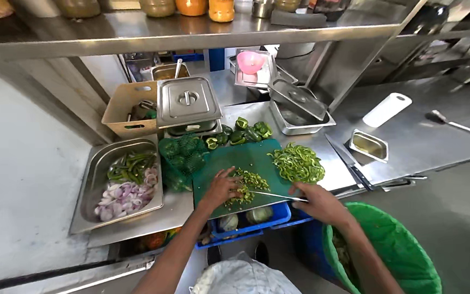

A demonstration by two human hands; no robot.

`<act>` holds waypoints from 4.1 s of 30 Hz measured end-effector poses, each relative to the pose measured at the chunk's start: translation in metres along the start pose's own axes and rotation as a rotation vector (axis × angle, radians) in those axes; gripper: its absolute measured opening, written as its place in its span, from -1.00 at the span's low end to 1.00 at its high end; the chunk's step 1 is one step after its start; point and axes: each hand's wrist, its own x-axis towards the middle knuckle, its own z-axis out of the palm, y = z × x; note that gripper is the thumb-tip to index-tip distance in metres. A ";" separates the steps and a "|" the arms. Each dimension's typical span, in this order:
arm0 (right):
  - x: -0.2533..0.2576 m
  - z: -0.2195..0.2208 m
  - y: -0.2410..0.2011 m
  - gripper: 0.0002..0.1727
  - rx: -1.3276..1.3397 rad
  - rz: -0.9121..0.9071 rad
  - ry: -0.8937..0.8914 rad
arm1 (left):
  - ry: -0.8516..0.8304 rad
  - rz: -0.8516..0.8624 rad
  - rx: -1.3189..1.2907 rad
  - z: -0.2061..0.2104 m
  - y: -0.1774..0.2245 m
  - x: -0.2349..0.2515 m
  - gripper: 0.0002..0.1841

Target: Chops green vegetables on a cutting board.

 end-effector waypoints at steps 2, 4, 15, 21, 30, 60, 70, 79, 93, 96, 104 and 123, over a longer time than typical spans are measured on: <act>-0.016 0.004 0.022 -0.65 0.134 0.042 -0.016 | 0.023 -0.064 -0.051 -0.009 0.000 -0.003 -0.30; -0.022 0.037 0.022 -0.61 0.315 0.073 -0.002 | 0.100 -0.141 -0.115 -0.022 -0.003 -0.009 -0.20; 0.037 0.169 -0.111 -0.58 0.200 -0.028 -0.163 | 0.494 -0.302 -0.160 -0.046 -0.011 -0.050 -0.80; 0.066 0.122 -0.035 -0.64 0.104 0.081 0.027 | 0.372 -0.298 -0.188 -0.011 0.008 -0.033 -0.77; 0.060 0.068 -0.020 -0.63 0.089 -0.039 0.098 | -0.040 0.085 -0.001 0.019 0.063 0.060 -0.76; 0.013 0.087 0.023 -0.62 0.405 0.092 0.434 | 0.710 -0.535 0.039 0.026 0.002 -0.060 -0.75; 0.015 0.112 0.002 -0.68 0.470 -0.022 0.350 | 0.597 -0.594 0.062 0.050 0.040 -0.089 -0.56; 0.019 0.103 0.016 -0.66 0.112 0.057 0.134 | 0.434 -0.820 0.313 0.035 -0.007 -0.171 -0.69; -0.009 0.082 0.064 -0.72 0.681 0.105 0.502 | 0.337 -0.645 -0.297 -0.037 0.058 -0.009 -0.69; -0.016 0.092 0.066 -0.72 0.768 0.151 0.493 | 0.312 -0.585 -0.202 -0.032 0.019 0.102 -0.63; -0.031 0.105 0.076 -0.69 0.778 0.142 0.493 | 0.028 -0.605 0.129 -0.004 -0.064 0.199 -0.68; 0.014 0.094 0.003 -0.61 0.565 0.232 0.100 | 0.133 -0.951 -1.029 -0.025 0.013 0.008 -0.54</act>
